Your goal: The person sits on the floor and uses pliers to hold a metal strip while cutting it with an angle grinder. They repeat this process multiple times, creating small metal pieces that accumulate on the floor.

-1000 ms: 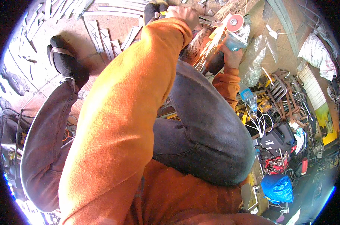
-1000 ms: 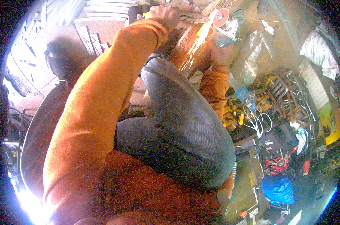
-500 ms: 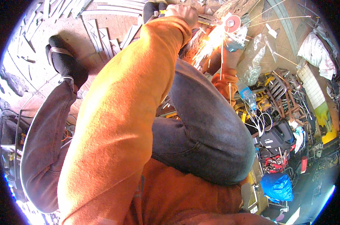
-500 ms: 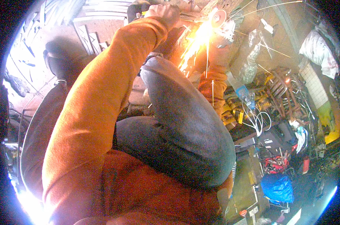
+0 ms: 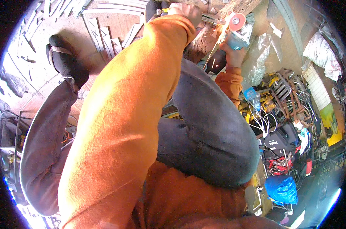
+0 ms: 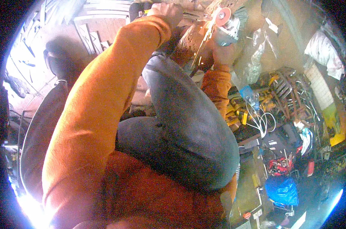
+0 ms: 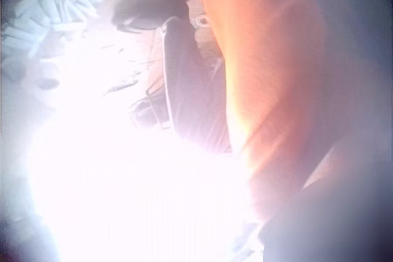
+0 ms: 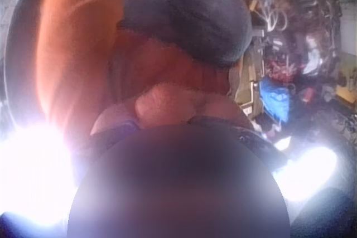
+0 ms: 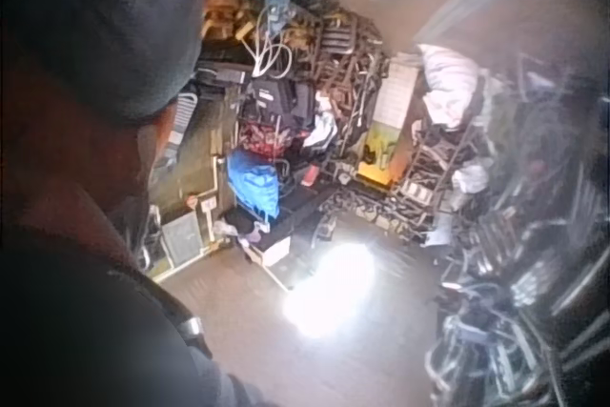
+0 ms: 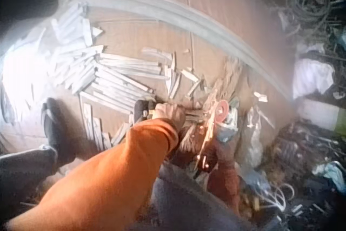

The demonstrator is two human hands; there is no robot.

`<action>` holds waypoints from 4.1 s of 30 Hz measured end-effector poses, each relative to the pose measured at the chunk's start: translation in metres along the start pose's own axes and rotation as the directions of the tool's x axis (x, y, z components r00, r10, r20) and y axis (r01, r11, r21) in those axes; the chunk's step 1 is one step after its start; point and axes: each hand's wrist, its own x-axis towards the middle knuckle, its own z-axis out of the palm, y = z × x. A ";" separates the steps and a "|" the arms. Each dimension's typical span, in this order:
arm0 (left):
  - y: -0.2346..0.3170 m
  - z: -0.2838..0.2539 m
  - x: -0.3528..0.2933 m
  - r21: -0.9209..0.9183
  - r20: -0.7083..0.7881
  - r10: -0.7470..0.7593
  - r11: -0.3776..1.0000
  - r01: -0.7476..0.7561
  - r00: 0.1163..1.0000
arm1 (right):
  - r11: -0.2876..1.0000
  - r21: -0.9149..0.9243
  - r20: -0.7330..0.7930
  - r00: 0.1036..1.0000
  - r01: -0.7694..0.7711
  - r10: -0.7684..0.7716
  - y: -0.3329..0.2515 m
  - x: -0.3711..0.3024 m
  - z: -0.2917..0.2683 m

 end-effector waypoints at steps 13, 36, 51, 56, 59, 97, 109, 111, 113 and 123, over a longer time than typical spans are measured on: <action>0.000 0.008 0.007 -0.039 -0.003 -0.031 0.999 0.031 1.000 | 0.993 -0.118 0.000 1.000 0.023 -0.024 0.035 0.011 -0.010; 0.000 0.010 0.008 -0.023 -0.023 -0.012 1.000 0.011 1.000 | 0.983 -0.182 0.025 1.000 0.004 0.001 0.023 0.003 -0.011; 0.001 0.016 0.012 -0.035 -0.078 -0.009 0.999 0.006 0.997 | 0.978 -0.175 0.030 0.994 0.110 -0.106 0.015 0.009 -0.013; -0.004 0.023 0.015 0.001 -0.057 0.020 1.000 -0.020 0.998 | 0.995 -0.079 0.069 0.996 0.060 -0.054 -0.002 0.010 -0.012; -0.002 0.025 0.018 -0.025 -0.060 0.018 0.999 -0.019 0.998 | 0.997 -0.073 0.114 0.993 0.024 -0.016 -0.007 0.009 -0.015; -0.016 0.014 -0.018 -0.041 -0.163 0.136 0.989 -0.145 0.977 | 0.989 -0.129 0.265 0.959 -0.066 0.098 0.042 -0.043 -0.048; -0.023 0.008 -0.024 0.025 -0.327 0.224 0.973 -0.228 0.918 | 0.601 0.644 0.274 0.876 -0.473 0.396 0.088 -0.081 -0.021; -0.024 0.003 -0.011 -0.040 -0.357 0.156 0.983 -0.182 0.921 | 0.595 0.658 0.215 0.872 -0.462 0.439 0.091 -0.079 -0.015; -0.026 0.000 -0.001 -0.062 -0.517 0.123 0.982 -0.180 0.847 | 0.577 0.665 0.282 0.875 -0.473 0.393 0.089 -0.082 -0.013; -0.051 -0.015 0.008 -0.118 -0.319 0.104 0.982 -0.149 0.942 | 0.616 0.699 0.237 0.931 -0.363 0.279 0.058 -0.085 0.002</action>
